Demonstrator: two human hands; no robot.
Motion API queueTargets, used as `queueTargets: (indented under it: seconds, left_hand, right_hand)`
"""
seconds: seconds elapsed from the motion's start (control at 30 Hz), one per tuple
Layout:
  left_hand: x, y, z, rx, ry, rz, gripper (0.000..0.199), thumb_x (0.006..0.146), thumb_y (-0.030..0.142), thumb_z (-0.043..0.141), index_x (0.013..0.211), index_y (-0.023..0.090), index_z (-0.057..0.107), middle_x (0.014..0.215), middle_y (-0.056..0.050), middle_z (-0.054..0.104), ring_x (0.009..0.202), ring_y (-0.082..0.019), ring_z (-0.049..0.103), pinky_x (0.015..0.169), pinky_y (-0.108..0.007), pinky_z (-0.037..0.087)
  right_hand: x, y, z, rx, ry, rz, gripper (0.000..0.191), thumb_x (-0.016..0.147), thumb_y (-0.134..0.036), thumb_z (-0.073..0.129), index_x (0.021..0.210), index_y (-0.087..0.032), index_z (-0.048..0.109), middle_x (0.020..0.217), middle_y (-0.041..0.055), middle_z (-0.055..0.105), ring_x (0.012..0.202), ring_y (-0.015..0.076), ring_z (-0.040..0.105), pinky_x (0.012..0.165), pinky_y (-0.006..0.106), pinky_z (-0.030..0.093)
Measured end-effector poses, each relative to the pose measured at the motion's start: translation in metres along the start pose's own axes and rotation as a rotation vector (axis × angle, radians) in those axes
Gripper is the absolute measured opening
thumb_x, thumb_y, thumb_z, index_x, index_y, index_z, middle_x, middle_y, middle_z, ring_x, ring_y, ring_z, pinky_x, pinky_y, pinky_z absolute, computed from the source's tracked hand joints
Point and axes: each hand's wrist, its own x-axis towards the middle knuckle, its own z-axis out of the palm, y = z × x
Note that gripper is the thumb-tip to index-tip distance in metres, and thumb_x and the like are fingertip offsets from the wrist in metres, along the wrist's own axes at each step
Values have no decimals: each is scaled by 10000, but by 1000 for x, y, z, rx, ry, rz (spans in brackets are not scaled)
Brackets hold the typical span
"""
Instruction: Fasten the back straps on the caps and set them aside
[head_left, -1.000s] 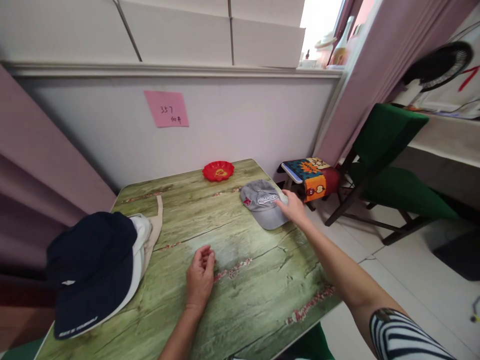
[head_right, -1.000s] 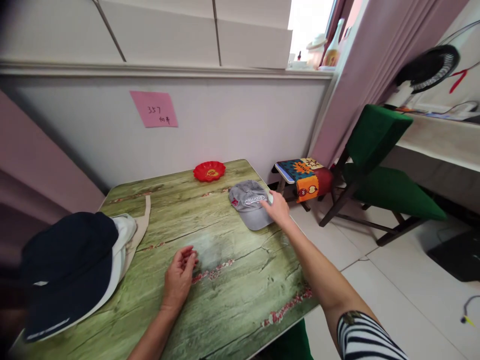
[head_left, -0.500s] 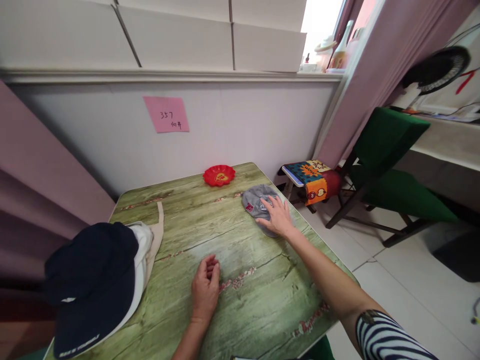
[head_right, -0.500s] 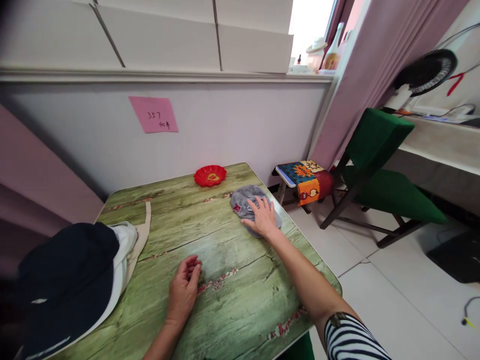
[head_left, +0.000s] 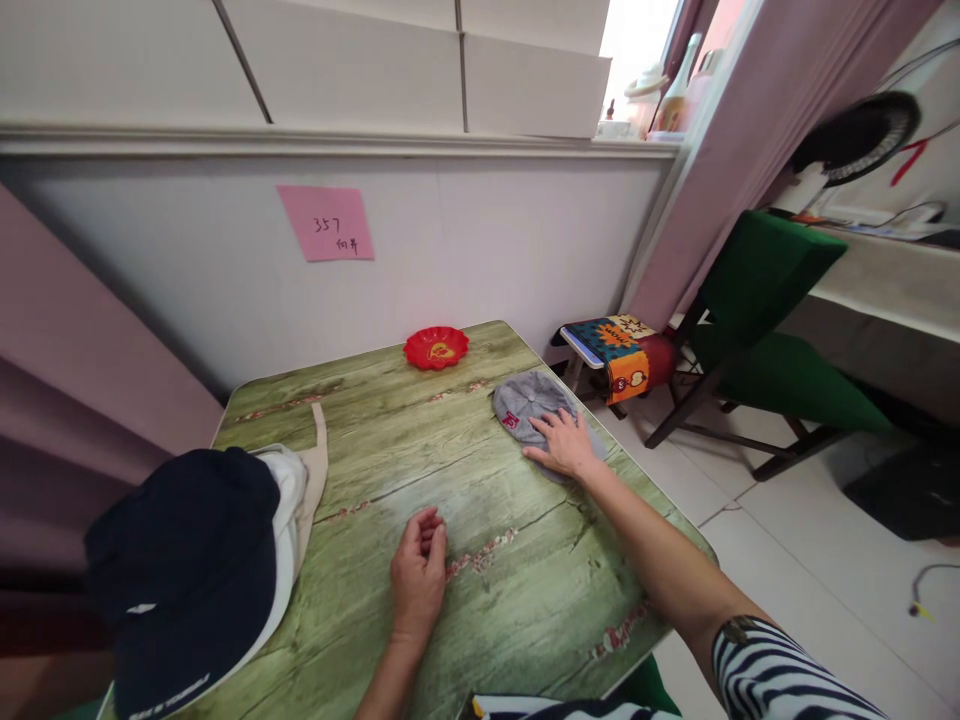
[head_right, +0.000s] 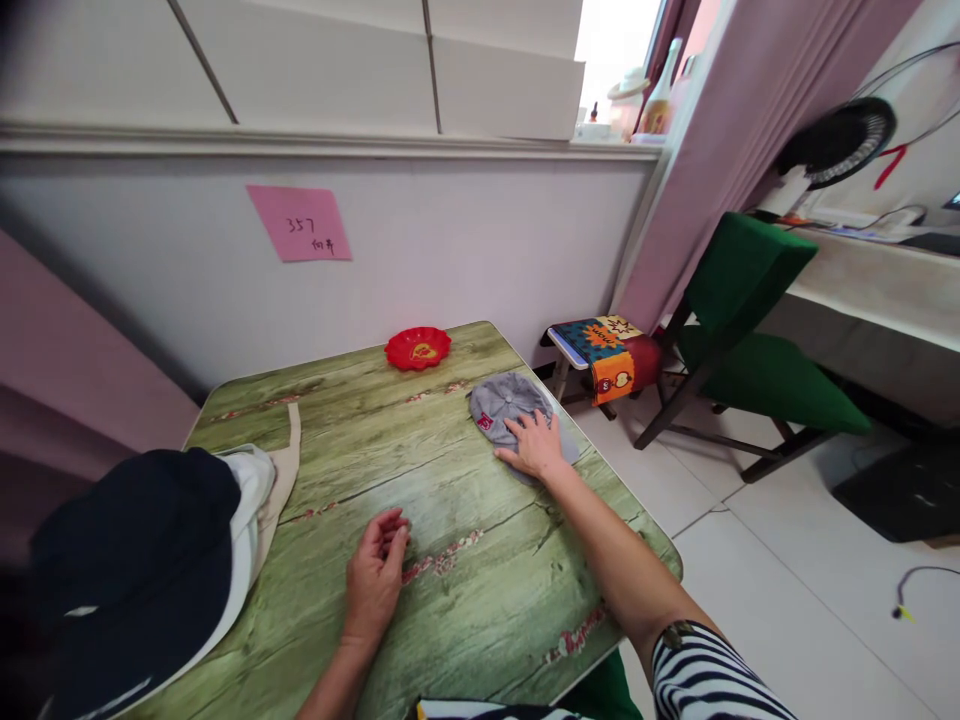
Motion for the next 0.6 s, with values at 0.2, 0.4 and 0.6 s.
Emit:
queueTargets:
  seconds: [0.2,0.4,0.6]
  left_hand:
    - [-7,2,3,-42,32,-16,322,843,406,567,1073,186,615,919,-74,687,798,-201,654,745,-333,524]
    - [-15,4,3,-57,59,-26,237,844,309,548,1047,202,607,918,-76,676,785,-189,629,748,-334,503]
    - [-17,11,-5,-186,13,-49,297,805,315,611,1071,187,578,948,-67,657,695,-139,601,665,-281,495]
  right_hand:
    - [6,-5,9,-21,156,25,732,886,-707,394,1470,-268,430,1492,121,459,1414,367,299,1129,593,104]
    - [16,7,32,-101,-41,12,657,913,-649,362,1427,-263,495,1459,145,493,1283,370,485,1058,618,243]
    - [-6,-19,11,26,313,-78,665,929,-580,362,1408,-138,494,1393,187,547,1366,366,384,1127,590,173]
